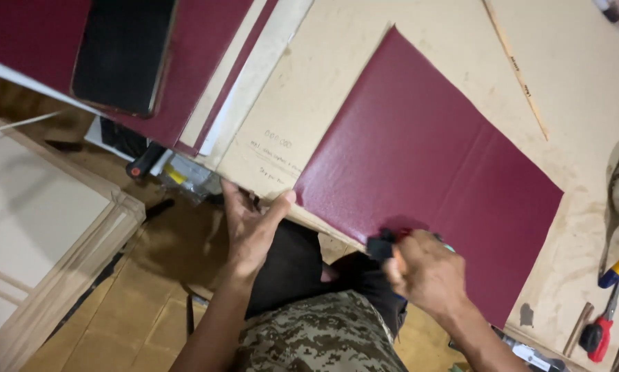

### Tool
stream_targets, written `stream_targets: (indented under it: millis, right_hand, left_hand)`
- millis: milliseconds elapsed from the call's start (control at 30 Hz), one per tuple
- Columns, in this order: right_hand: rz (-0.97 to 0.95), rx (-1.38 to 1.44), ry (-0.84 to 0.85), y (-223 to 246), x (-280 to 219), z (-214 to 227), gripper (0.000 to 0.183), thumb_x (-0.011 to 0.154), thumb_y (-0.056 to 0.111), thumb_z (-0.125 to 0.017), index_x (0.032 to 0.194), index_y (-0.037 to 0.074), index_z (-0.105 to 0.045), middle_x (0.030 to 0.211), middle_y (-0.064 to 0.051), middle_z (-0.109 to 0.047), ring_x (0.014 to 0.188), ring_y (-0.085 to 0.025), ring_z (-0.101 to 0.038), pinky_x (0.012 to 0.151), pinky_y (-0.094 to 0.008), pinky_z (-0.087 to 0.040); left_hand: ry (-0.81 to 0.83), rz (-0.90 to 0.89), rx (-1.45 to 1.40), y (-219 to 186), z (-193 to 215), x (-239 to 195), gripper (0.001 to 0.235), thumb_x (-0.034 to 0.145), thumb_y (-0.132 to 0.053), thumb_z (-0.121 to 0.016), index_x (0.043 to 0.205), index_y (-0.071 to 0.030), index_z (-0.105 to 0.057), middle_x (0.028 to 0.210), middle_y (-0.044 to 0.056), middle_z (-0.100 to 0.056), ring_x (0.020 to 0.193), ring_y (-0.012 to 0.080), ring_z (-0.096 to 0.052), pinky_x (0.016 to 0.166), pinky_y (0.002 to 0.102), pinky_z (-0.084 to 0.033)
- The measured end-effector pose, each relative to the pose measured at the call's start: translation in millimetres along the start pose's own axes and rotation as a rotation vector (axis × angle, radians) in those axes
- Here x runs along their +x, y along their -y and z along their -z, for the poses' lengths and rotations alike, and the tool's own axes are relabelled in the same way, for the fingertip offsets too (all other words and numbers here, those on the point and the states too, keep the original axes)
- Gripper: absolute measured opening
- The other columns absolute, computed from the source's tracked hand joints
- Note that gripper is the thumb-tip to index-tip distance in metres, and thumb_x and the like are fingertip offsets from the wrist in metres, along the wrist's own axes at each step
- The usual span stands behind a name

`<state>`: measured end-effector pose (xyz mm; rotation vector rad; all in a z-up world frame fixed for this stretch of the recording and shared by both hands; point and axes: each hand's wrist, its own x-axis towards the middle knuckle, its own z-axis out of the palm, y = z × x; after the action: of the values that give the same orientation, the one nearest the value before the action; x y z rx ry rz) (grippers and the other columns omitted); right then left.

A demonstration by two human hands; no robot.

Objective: Assembling a book cover base by gluing cardboard panels and a spine onto a cover sheet and folding the edges.

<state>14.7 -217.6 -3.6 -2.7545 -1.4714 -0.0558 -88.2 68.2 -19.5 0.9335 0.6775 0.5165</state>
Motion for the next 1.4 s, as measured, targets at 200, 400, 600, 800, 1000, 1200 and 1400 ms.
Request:
stream_targets:
  millis: [200,400,600,800,1000,1200,1400]
  right_hand:
    - [0.217,-0.065,-0.156,60.9,81.9,-7.9,0.036,0.099,0.048,-0.045,0.077,0.02,-0.054,0.074,0.001,-0.048,0.07,-0.02,-0.06,0.05,-0.032,-0.049]
    - [0.274,-0.084,-0.328,127.6,169.0,0.1,0.026,0.097,0.036,-0.051,0.077,0.019,-0.056,0.073,-0.001,-0.051,0.069,-0.021,-0.063,0.049,-0.031,-0.05]
    - [0.247,0.139,-0.255,124.6,167.7,-7.4,0.034,0.098,0.043,-0.053,0.082,0.014,-0.061,0.072,-0.006,-0.055,0.071,-0.028,-0.067,0.051,-0.039,-0.054]
    - [-0.037,0.106,0.114,95.7,176.5,23.1,0.033,0.094,0.043,-0.053,0.092,0.012,-0.063,0.082,-0.013,-0.062,0.08,-0.037,-0.071,0.063,-0.051,-0.06]
    - [-0.341,0.045,0.081,26.9,253.3,12.2,0.034,0.096,0.041,-0.048,0.086,0.013,-0.065,0.072,-0.012,-0.07,0.063,-0.044,-0.07,0.052,-0.059,-0.053]
    - [-0.534,0.137,0.017,-44.8,323.3,19.2,0.047,0.099,0.04,-0.038,0.099,0.005,-0.069,0.1,-0.027,-0.073,0.093,-0.052,-0.068,0.079,-0.06,-0.053]
    - [-0.549,0.147,0.041,-83.8,290.9,13.5,0.045,0.094,0.041,-0.038,0.102,0.01,-0.07,0.106,-0.022,-0.073,0.097,-0.048,-0.069,0.079,-0.057,-0.053]
  left_hand:
    - [-0.003,-0.009,-0.08,13.2,8.4,-0.7,0.09,0.083,-0.01,-0.084,0.153,-0.001,-0.028,0.151,0.027,-0.042,0.144,0.0358,-0.039,0.117,0.054,-0.036]
    - [0.023,0.093,-0.221,24.4,25.7,5.5,0.07,0.106,-0.053,-0.037,0.162,-0.012,-0.028,0.165,0.012,-0.031,0.15,0.0325,-0.025,0.119,0.064,-0.016]
    - [0.029,0.013,-0.159,45.1,24.7,4.7,0.073,0.107,-0.053,-0.033,0.167,-0.014,-0.017,0.172,0.01,-0.01,0.153,0.037,-0.009,0.117,0.066,-0.012]
    - [0.048,-0.05,0.142,37.5,12.3,-5.0,0.113,0.074,-0.024,-0.087,0.159,-0.001,-0.016,0.158,0.028,-0.031,0.147,0.0397,-0.035,0.122,0.053,-0.025]
    - [-0.072,-0.059,0.242,27.1,1.7,-2.4,0.099,0.072,-0.021,-0.083,0.154,-0.007,-0.031,0.151,0.012,-0.054,0.139,0.0209,-0.05,0.118,0.034,-0.035]
    - [0.043,-0.083,0.127,-11.3,-18.7,-11.4,0.095,0.079,-0.012,-0.075,0.158,-0.007,-0.024,0.16,0.014,-0.044,0.149,0.0263,-0.04,0.125,0.038,-0.023]
    - [-0.089,-0.017,0.255,5.8,-17.8,-8.6,0.088,0.075,-0.012,-0.075,0.153,-0.005,-0.035,0.158,0.014,-0.047,0.146,0.0253,-0.044,0.124,0.035,-0.029]
